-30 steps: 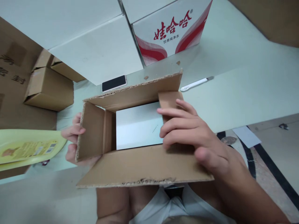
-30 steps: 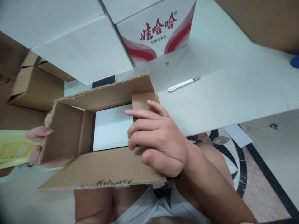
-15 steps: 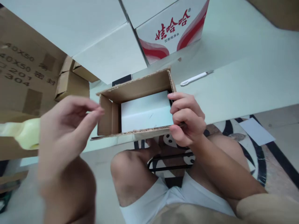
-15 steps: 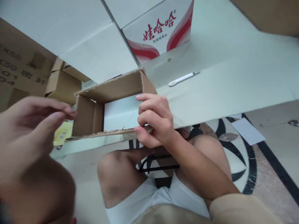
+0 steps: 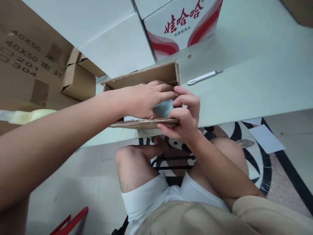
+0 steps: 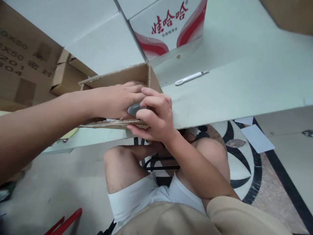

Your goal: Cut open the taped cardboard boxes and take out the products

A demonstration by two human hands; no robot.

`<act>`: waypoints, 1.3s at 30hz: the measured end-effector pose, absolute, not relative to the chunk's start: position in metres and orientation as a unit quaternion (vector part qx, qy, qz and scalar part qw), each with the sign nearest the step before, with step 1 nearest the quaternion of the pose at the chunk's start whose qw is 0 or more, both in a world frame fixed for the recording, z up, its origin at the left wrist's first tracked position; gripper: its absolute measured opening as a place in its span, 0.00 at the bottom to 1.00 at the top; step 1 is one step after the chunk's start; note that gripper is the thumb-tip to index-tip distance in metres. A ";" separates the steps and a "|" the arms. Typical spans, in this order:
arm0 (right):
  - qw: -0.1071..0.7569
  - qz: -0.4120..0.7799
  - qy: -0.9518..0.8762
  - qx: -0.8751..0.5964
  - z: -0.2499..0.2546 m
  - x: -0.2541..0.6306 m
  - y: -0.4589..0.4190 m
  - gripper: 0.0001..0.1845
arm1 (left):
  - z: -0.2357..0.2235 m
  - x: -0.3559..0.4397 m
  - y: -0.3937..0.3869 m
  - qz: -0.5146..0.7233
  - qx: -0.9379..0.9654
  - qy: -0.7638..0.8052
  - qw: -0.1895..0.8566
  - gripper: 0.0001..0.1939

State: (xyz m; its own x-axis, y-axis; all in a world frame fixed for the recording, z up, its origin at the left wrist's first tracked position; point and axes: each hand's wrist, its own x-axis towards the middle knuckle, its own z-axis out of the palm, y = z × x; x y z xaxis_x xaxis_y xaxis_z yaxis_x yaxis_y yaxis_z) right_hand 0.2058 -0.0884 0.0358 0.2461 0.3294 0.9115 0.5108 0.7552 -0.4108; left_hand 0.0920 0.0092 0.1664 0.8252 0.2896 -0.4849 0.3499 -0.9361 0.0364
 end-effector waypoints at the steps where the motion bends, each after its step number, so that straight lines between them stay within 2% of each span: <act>1: 0.705 -0.063 -0.616 -0.346 0.035 0.206 -0.088 0.12 | 0.167 0.093 0.010 -0.253 0.952 0.163 0.053 0.35; 10: 0.715 -0.093 -0.593 -0.358 0.039 0.202 -0.086 0.09 | 0.165 0.083 0.016 -0.285 0.950 0.113 -0.067 0.33; 18: 0.670 -0.114 -0.622 -0.388 0.041 0.200 -0.090 0.09 | 0.171 0.062 0.024 -0.268 0.957 0.100 -0.045 0.25; 23: 0.688 -0.078 -0.616 -0.375 0.041 0.194 -0.092 0.08 | 0.194 0.037 0.032 -0.195 0.974 0.061 -0.096 0.30; 27: 0.702 -0.049 -0.616 -0.355 0.039 0.192 -0.091 0.08 | 0.210 0.002 0.030 -0.151 0.978 0.087 -0.111 0.34; 32: 0.718 -0.031 -0.606 -0.342 0.038 0.190 -0.088 0.09 | 0.210 -0.009 0.008 -0.079 0.968 0.212 -0.103 0.21; 34: 0.718 -0.032 -0.605 -0.342 0.038 0.189 -0.088 0.09 | 0.208 0.001 0.003 -0.069 0.973 0.211 -0.067 0.24; 39: 0.702 -0.039 -0.615 -0.357 0.039 0.190 -0.092 0.09 | 0.203 0.021 0.014 -0.179 0.966 0.185 0.031 0.34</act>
